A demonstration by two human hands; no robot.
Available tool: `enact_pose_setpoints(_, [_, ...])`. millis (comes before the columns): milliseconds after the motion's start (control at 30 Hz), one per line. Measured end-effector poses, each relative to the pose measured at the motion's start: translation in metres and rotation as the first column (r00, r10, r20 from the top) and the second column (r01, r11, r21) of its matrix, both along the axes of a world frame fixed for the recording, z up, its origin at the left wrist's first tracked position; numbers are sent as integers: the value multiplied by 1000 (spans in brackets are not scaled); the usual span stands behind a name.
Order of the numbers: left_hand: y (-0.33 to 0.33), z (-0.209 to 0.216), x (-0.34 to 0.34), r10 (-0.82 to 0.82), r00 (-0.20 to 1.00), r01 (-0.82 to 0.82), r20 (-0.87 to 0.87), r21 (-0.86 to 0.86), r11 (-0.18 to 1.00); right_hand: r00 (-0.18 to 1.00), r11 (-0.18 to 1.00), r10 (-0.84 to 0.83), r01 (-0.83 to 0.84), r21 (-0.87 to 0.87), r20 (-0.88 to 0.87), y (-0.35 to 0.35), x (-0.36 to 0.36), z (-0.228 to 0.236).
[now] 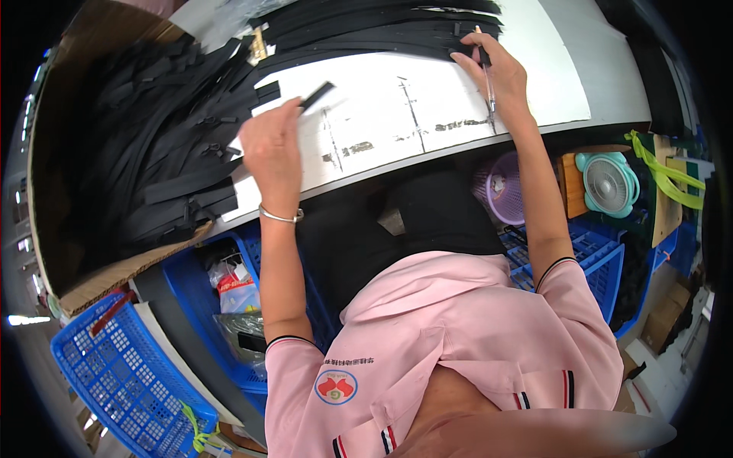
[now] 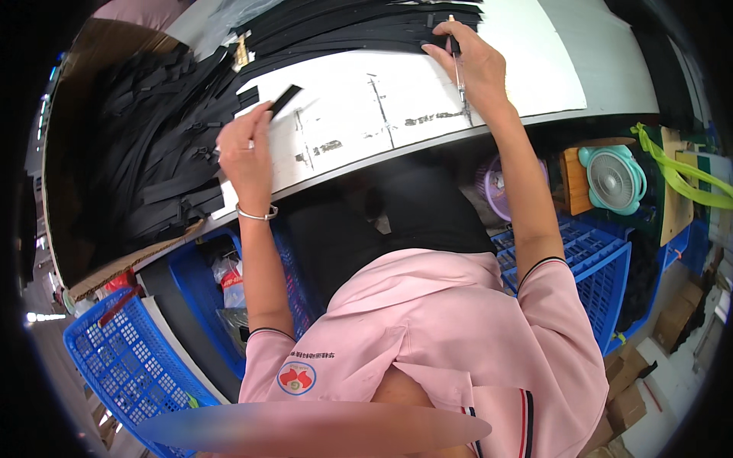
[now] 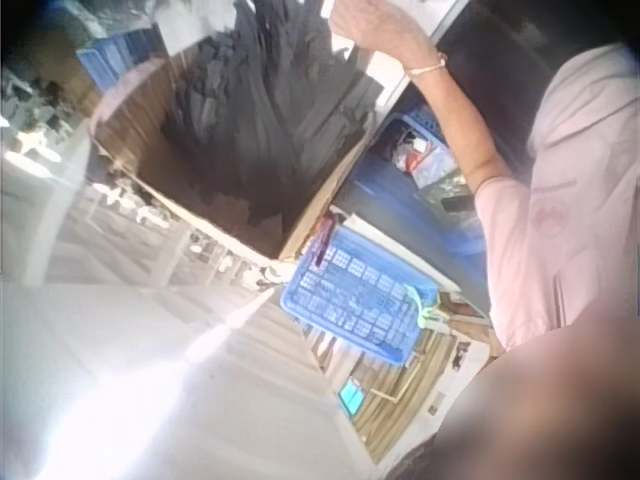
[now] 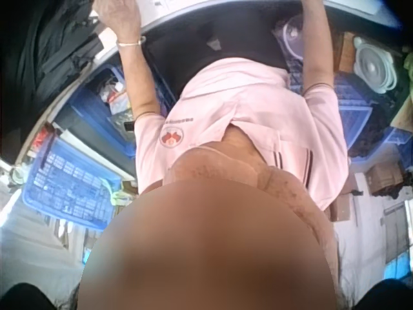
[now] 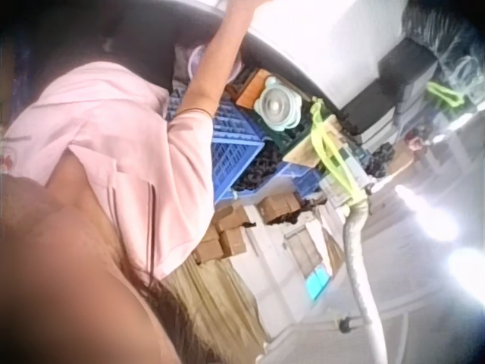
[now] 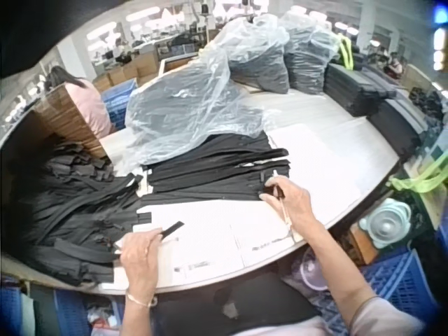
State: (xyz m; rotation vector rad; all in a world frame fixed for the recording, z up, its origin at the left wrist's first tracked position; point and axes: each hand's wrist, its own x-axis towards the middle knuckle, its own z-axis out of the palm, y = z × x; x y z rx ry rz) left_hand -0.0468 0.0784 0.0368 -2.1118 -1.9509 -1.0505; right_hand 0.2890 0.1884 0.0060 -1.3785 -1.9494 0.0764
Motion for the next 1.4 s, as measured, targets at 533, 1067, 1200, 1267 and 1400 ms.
enact_pose_setpoints(533, [15,-17,116,-216,941,234,261,-39,971,986,982,165,-168,90,39,-104,6,-2])
enact_pose_setpoints(1067, [-64,-32,62,52,998,-55,-24,-152,987,991,987,-8,-13,160,131,-89,74,-26])
enact_pose_setpoints(1200, [-74,-32,49,73,997,-81,-40,-240,967,991,987,19,-40,158,132,-87,73,-29])
enact_pose_setpoints(1267, [-80,-33,48,76,996,-83,-37,-243,967,991,986,25,-46,160,128,-87,73,-30])
enact_pose_setpoints(1400, [-86,-35,43,63,998,-65,-20,-208,976,996,994,-13,3,107,89,-90,68,-23])
